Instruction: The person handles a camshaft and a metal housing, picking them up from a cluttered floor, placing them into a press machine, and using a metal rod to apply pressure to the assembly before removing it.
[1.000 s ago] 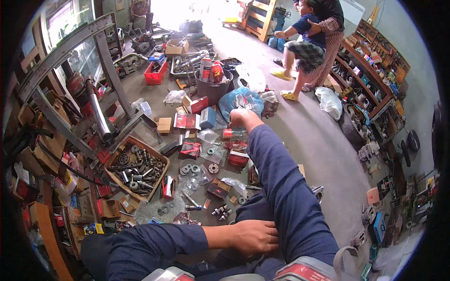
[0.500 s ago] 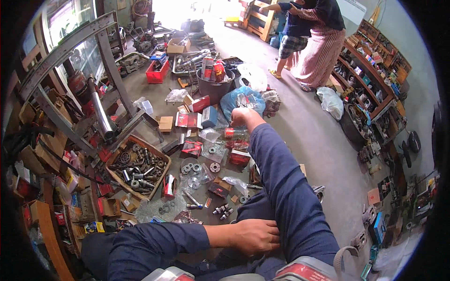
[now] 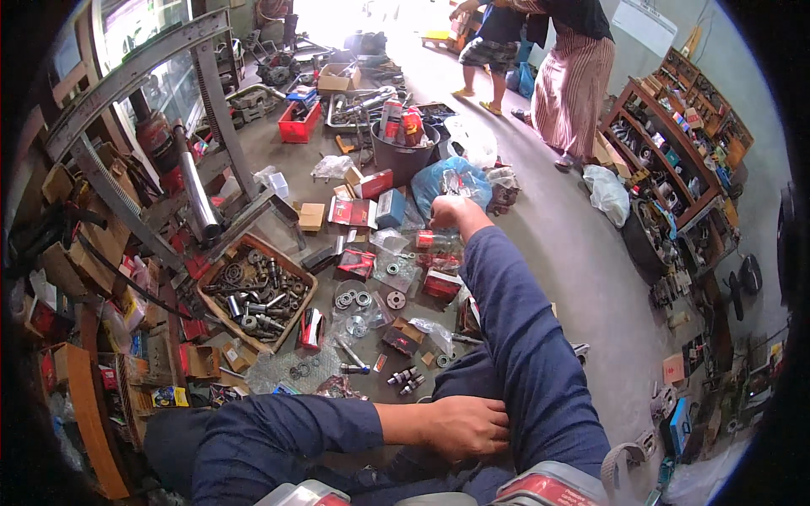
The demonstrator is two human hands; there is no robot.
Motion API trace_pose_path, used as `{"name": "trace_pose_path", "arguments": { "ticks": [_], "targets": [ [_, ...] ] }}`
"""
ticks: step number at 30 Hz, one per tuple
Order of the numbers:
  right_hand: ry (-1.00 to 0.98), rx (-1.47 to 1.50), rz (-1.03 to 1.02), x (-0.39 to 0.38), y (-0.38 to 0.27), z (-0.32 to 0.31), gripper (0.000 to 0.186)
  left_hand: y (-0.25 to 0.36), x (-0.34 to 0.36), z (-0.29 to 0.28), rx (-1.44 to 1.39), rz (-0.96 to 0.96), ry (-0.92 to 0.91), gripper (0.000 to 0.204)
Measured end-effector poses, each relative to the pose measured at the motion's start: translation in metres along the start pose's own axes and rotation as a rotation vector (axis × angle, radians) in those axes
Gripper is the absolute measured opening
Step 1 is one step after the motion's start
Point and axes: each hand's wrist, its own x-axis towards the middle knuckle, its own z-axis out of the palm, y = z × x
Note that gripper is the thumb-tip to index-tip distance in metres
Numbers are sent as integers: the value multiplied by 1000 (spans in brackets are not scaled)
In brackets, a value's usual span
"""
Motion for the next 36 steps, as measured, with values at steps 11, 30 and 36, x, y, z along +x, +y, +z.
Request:
{"name": "trace_pose_path", "arguments": {
  "ticks": [11, 30, 36],
  "targets": [
    [-48, 5, -26, 12, 6, 6, 31, -1, -1, 3, -1, -4, 1, 32],
    [-39, -92, -94, -6, -6, -3, 31, -1, -2, 13, 22, 60, 192, 25],
    [-96, -90, -73, -1, -8, -5, 31, -5, -4, 11, 70, 61, 192, 22]
  ]
}}
